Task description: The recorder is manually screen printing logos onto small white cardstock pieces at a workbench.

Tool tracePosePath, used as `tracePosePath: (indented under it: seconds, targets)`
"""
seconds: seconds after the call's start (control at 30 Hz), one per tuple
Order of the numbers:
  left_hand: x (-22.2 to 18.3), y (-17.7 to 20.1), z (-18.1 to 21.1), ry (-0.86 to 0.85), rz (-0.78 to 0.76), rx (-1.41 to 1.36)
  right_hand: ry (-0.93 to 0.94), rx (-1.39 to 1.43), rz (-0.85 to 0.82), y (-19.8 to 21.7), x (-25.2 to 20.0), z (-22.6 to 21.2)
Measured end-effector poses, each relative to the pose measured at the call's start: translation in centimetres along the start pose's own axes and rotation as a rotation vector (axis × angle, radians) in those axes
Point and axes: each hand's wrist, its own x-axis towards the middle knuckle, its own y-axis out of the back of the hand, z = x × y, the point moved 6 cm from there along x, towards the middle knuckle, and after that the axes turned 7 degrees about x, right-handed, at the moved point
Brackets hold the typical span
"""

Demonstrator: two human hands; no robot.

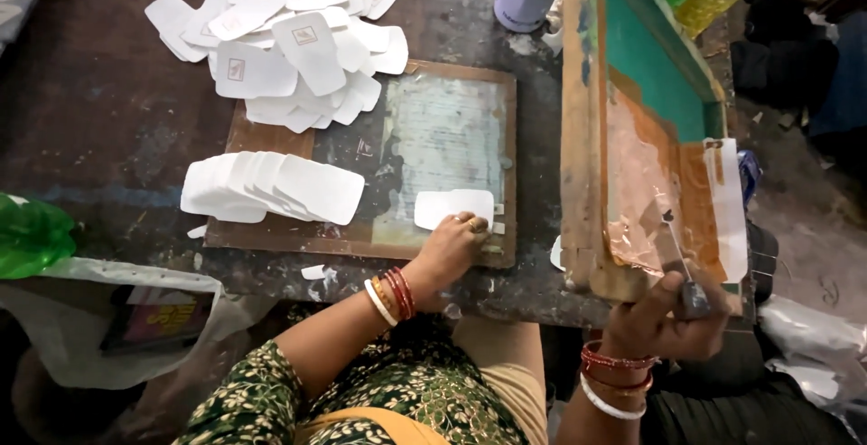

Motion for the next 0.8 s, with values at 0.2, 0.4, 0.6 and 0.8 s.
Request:
tracePosePath:
  seconds: [0.2,0.4,0.6,0.8]
  targets:
    - [1.7,-2.0,-3.1,0.049,-0.024,0.009,0.006,0.022,-0.033,0.2,-0.2,0.2]
    - [2.6,-1.6,-2.7,0.007,-0.02,0.068,0.028,-0.005,-0.024,-0.3,0.8,-0.7]
    - [0.2,0.3,0.3,-0.052,-0.02,0.013,0.02,-0.053,0.007,0.5,-0.4,0.0]
    - [0.5,-0.8,-1.3,-0.04,-0.002,-0.135,0.01,0.04,-0.059,-0.2,-0.3,-0.4]
